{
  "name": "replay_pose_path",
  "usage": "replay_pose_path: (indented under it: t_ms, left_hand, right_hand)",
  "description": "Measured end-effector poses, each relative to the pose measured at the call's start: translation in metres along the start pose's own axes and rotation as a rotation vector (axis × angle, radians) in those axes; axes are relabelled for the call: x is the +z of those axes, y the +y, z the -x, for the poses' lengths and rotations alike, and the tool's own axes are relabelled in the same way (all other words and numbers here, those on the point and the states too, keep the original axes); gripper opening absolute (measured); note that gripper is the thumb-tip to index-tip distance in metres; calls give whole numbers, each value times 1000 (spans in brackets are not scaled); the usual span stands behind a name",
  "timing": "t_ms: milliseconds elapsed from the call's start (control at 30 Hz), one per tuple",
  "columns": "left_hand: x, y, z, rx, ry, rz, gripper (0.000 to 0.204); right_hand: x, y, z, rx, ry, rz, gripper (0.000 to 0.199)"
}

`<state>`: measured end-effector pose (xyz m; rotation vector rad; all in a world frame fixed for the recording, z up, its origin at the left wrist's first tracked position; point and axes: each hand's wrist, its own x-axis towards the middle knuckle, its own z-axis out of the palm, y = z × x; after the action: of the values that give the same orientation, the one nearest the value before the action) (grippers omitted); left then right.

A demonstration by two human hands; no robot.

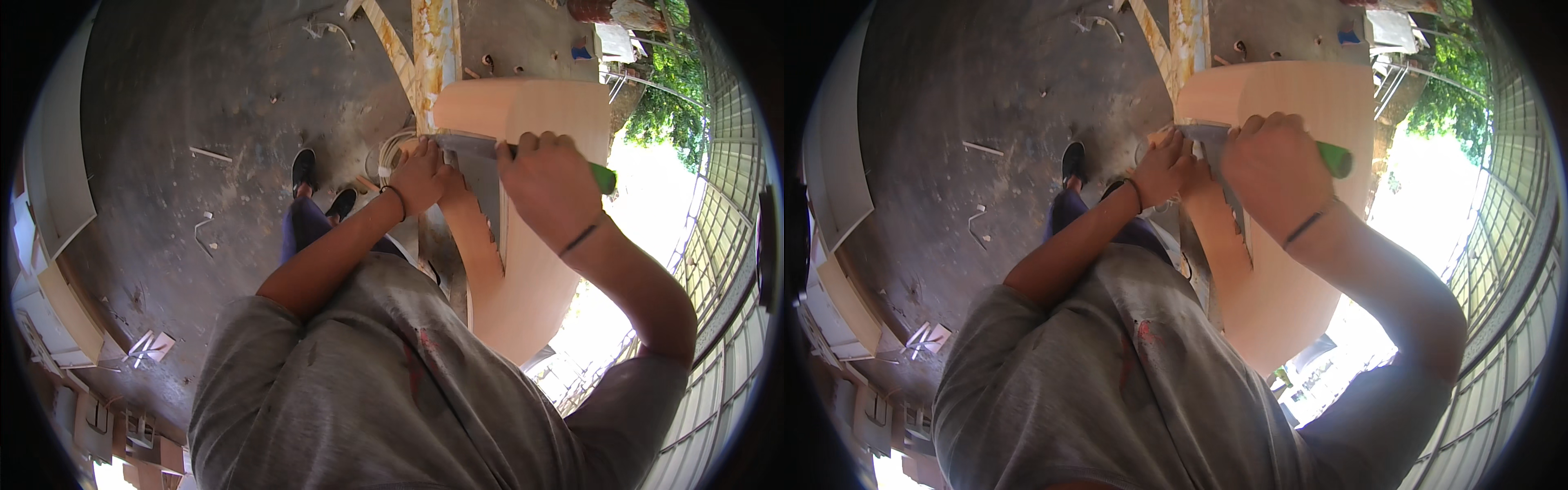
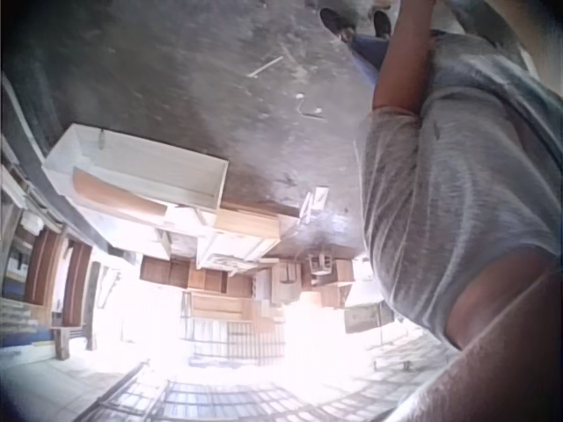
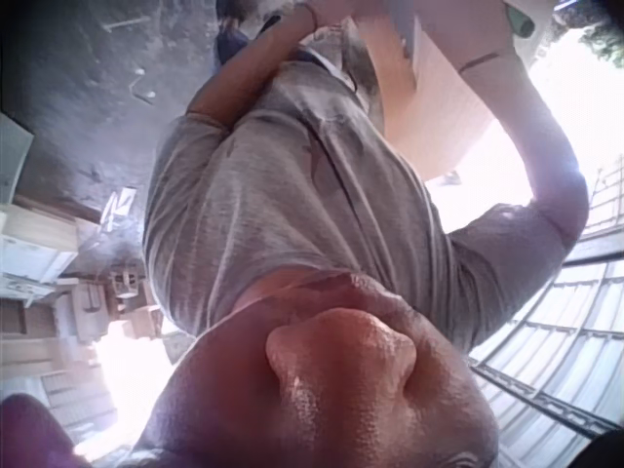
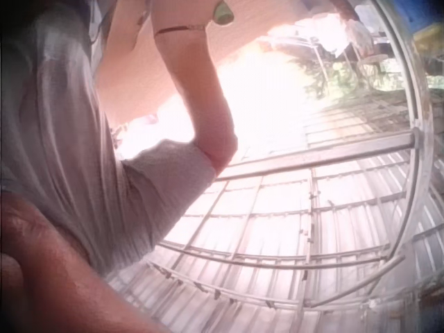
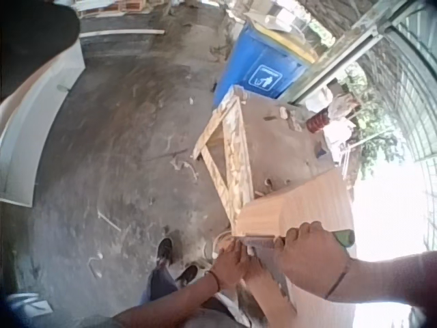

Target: The person sands the edges of a wood panel using a metal file and then a circular sanding block, before picking up and inspecting the panel and preparing an electric angle grinder.

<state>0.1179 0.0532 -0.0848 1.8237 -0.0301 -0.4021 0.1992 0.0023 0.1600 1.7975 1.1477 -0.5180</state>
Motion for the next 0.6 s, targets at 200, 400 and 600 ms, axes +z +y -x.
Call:
replay_pose_path:
  t_ms: [200, 400, 600]
  left_hand:
    - [-35, 2, 14, 184, -307, -370, 37]
    - [-75, 48, 23, 185, 233, 70, 41]
    - [-59, 94, 8, 193, -97, 504, 65]
  right_hand:
    - [5, -9, 24, 60, -15, -210, 32]
    - [-10, 5, 112, 316, -9, -664, 28]
    - [14, -30, 208, 533, 50, -1059, 26]
